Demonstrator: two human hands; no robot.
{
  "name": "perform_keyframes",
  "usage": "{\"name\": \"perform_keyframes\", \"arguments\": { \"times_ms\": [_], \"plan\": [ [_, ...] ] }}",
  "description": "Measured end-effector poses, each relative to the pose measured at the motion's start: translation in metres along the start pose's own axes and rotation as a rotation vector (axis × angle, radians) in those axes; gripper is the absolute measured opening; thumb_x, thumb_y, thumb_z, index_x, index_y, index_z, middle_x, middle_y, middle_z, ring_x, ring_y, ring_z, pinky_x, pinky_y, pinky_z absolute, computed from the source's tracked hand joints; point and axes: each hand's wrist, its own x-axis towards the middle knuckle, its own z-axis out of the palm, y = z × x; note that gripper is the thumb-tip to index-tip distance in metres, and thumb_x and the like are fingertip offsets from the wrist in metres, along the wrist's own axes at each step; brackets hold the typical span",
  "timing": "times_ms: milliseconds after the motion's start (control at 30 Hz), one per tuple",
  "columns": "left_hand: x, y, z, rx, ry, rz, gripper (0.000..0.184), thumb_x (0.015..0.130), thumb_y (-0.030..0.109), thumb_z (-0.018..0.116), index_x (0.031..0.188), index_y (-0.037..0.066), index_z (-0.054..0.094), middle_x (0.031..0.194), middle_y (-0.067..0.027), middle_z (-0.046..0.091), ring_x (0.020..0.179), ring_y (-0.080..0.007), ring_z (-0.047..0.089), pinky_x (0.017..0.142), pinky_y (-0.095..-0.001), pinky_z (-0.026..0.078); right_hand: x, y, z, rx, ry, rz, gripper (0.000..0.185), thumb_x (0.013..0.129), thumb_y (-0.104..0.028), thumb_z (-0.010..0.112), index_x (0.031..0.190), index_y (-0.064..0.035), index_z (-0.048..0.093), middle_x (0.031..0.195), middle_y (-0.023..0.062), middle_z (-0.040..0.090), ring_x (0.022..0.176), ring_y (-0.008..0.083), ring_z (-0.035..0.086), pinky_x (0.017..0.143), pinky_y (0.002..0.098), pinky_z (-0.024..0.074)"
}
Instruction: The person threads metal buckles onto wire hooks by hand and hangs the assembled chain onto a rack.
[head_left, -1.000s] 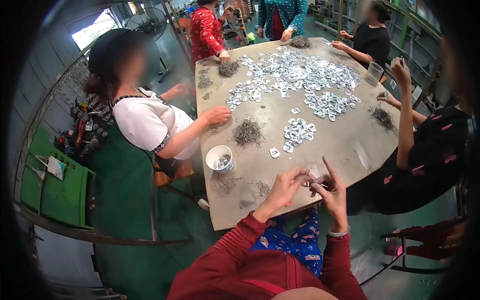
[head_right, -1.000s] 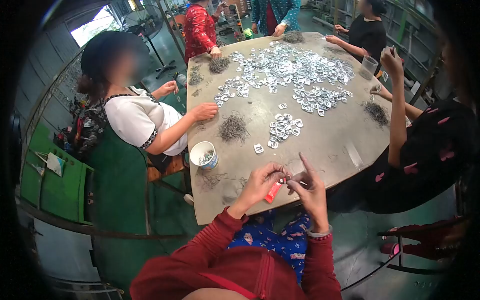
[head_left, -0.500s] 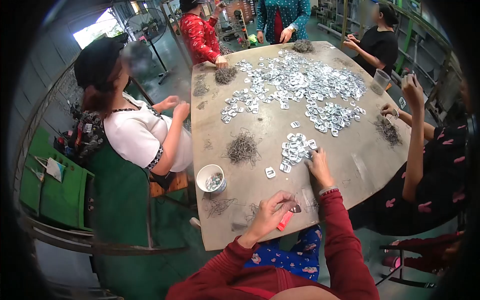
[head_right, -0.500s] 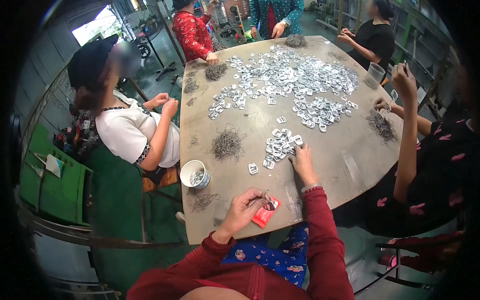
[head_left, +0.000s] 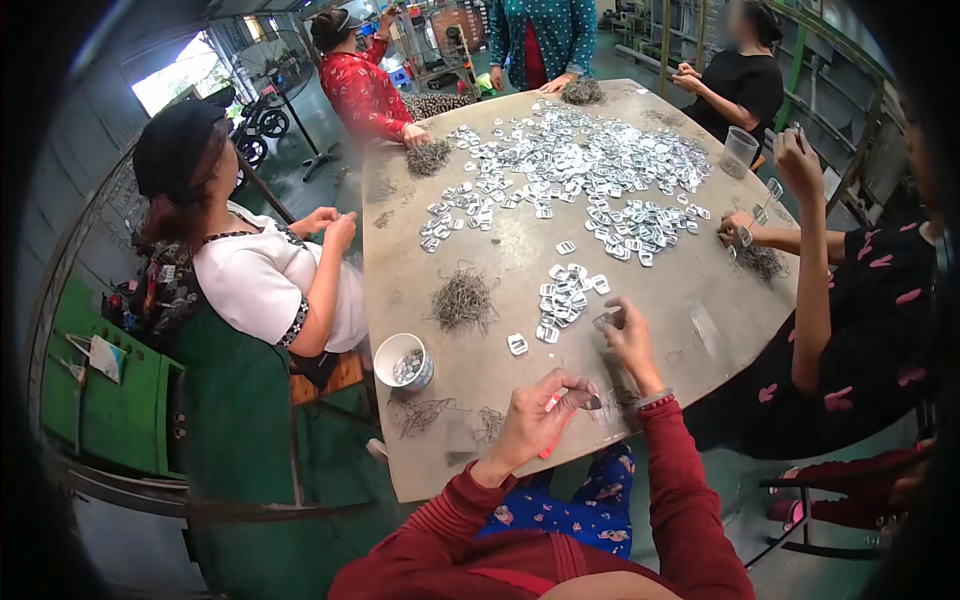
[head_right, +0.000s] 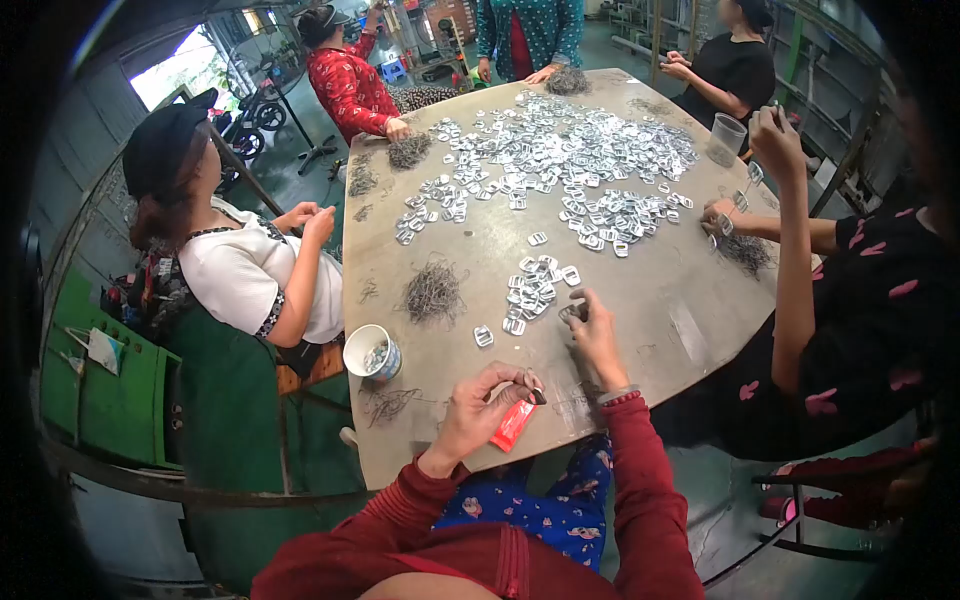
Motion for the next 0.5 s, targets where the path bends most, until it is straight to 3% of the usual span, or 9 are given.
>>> {"name": "perform_keyframes", "arguments": {
  "times_ms": [100, 267, 367, 500],
  "plan": [
    [-0.008, 0.004, 0.002, 0.046, 0.014, -0.002, 0.007, 0.091, 0.001, 0.054, 0.097, -0.002, 0.056, 0.09, -0.0074, 0.064, 0.087, -0.0134, 0.062, 0.079, -0.0277, 0.051, -0.025, -0.034, -0.018, 0.327, -0.007, 0.137, 0.012, 0.085, -0.002, 0.058, 0.094, 0.006, 0.06, 0.071, 0.0079, 0.062, 0.063, 0.011, 0.059, 0.06, 0.0264, 0.0493],
    [-0.016, 0.008, 0.013, 0.221, 0.012, 0.079, 0.007, 0.089, 0.0, 0.057, 0.094, -0.003, 0.059, 0.084, -0.0085, 0.066, 0.079, -0.0153, 0.065, 0.07, -0.0267, 0.051, -0.082, -0.098, -0.043, 0.504, 0.03, 0.065, 0.013, 0.087, -0.001, 0.057, 0.097, 0.0075, 0.059, 0.082, 0.0098, 0.064, 0.068, 0.014, 0.063, 0.063, 0.0257, 0.0515],
    [-0.02, 0.019, 0.025, 0.382, -0.001, 0.176, 0.008, 0.088, 0.001, 0.058, 0.094, -0.003, 0.059, 0.083, -0.0115, 0.065, 0.076, -0.0178, 0.066, 0.066, -0.0278, 0.051, -0.121, -0.134, -0.052, 0.482, 0.084, -0.006, 0.015, 0.085, 0.001, 0.058, 0.098, 0.0074, 0.059, 0.082, 0.0098, 0.064, 0.07, 0.0144, 0.064, 0.065, 0.0255, 0.0515],
    [-0.025, 0.029, 0.038, 0.331, -0.042, 0.204, 0.008, 0.087, 0.001, 0.059, 0.094, -0.003, 0.059, 0.082, -0.0133, 0.065, 0.074, -0.0196, 0.066, 0.064, -0.0291, 0.051, -0.16, -0.16, -0.055, 0.323, 0.204, -0.073, 0.015, 0.079, 0.006, 0.062, 0.094, 0.0042, 0.064, 0.08, 0.0059, 0.064, 0.072, 0.0119, 0.064, 0.064, 0.0225, 0.0496]
  ]
}}
